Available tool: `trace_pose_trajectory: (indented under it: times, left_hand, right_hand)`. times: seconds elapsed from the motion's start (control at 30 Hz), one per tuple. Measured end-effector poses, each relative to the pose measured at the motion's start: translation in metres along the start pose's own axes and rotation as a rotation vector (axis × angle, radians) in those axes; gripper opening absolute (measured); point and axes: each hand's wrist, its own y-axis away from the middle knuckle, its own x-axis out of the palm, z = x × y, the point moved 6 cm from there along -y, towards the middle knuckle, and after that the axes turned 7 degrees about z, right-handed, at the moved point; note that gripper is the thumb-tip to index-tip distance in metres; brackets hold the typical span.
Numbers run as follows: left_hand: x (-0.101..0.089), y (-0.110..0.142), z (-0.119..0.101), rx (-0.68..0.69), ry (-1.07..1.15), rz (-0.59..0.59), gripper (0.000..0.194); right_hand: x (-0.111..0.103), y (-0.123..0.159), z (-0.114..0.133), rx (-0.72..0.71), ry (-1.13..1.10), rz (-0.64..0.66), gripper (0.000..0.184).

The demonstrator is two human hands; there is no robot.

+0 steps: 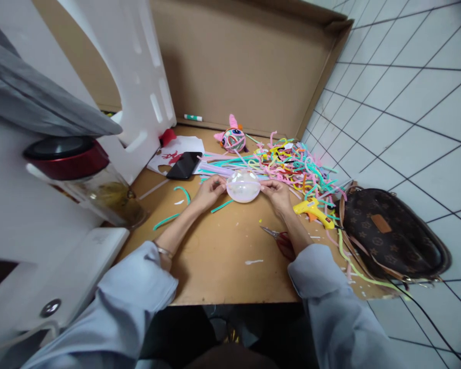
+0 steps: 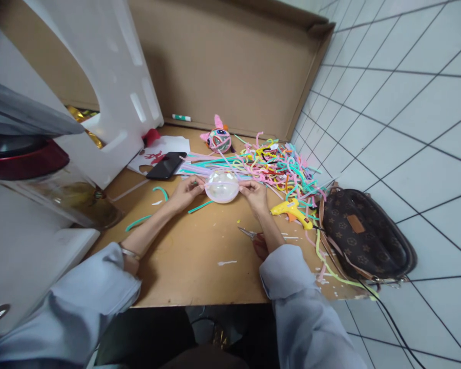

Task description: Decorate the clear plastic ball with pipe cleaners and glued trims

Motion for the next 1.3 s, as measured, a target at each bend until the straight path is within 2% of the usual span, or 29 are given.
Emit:
trace_pose_trajectory:
  times: [0.17,0.37,0.7,1.3]
  left_hand:
    - [0.001,0.001,-0.008,0.070,-0.178,0.026,0.012]
    - [0.002,0.006,-0.016,0.136,-0.300,0.043,0.016]
    - [0.000,0.005,-0.007,0.087,-0.215,0.052,0.017]
    - [-0.002,0.005,-0.007,0.059,-0.263,0.033,0.019]
  right_hand:
    - [-0.004,0.004,0.000,-0.003,0.020,-0.020,0.019]
    - [-0.005,0.005,0.000,-0.032,0.062,-0.020,0.020]
    - [0.000,0.005,-0.001,-0.036,0.033,-0.025,0.018]
    - [0.002,0.007,-0.003,-0.016,0.032,-0.038,0.018]
